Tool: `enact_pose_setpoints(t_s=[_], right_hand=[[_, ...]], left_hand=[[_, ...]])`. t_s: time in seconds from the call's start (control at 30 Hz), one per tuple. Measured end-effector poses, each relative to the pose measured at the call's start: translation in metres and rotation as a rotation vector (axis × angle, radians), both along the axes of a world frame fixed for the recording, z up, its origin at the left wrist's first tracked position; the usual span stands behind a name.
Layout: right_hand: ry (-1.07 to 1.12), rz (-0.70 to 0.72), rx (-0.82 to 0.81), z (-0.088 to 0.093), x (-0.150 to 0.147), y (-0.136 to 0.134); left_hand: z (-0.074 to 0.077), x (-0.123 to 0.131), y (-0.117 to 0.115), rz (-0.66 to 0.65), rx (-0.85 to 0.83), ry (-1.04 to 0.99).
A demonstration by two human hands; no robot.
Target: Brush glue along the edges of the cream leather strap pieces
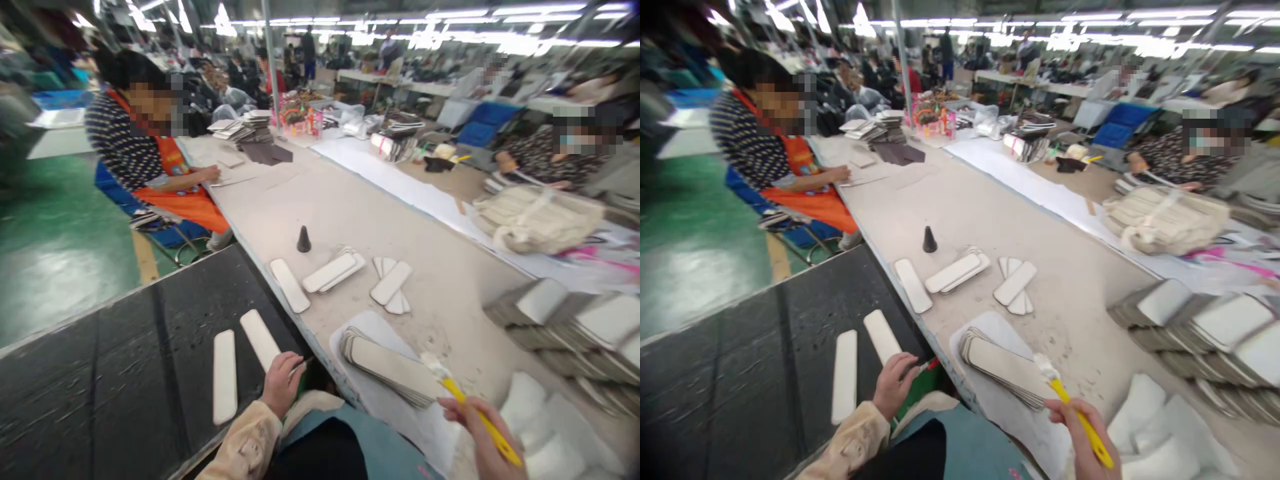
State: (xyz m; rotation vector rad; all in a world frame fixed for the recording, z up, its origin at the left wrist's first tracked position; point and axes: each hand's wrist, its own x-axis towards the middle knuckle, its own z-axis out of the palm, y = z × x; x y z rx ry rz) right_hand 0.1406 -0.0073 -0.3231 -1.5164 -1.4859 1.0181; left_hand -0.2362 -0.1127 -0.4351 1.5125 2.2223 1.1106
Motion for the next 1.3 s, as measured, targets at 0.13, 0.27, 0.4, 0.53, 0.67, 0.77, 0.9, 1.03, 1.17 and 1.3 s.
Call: enact_pose_setpoints(t_s=[0.13,0.27,0.4,0.53,0.67,0.77,0.9,1.03,1.17,1.3], right_hand=[[0.2,0.119,-0.11,0.002,-0.036,0.013],[0.277,0.212,-0.189,0.002,-0.068,0.021],[0.314,0.227,-0.26,-0.009,-0.085,0.029],[0.326,0.254,-0.299,-0.023,-0.091,0.039],[0.334,0.28,-0.327,-0.033,-0.099,0.046],[0.34,0.305,-0.342,-0.039,-0.105,0.052],[0.299,0.284,-0.355,-0.045,-0.106,0.056],[0.25,0.21,-0.341,-0.043,-0.088,0.055],[0.168,0.054,-0.285,-0.039,-0.047,0.049],[0.079,-0.098,-0.228,-0.035,-0.003,0.042]], left_hand=[[0.041,0.041,0.07,-0.408,0.019,0.066],[0.054,0.062,0.116,-0.596,-0.199,0.122],[0.048,0.068,0.144,-0.641,-0.414,0.163],[0.041,0.067,0.154,-0.677,-0.473,0.188],[0.034,0.065,0.156,-0.689,-0.459,0.193],[0.03,0.062,0.157,-0.702,-0.433,0.201],[0.029,0.061,0.157,-0.718,-0.413,0.231],[0.031,0.061,0.156,-0.726,-0.405,0.269],[0.031,0.061,0.156,-0.739,-0.407,0.291],[0.028,0.061,0.158,-0.751,-0.398,0.31]])
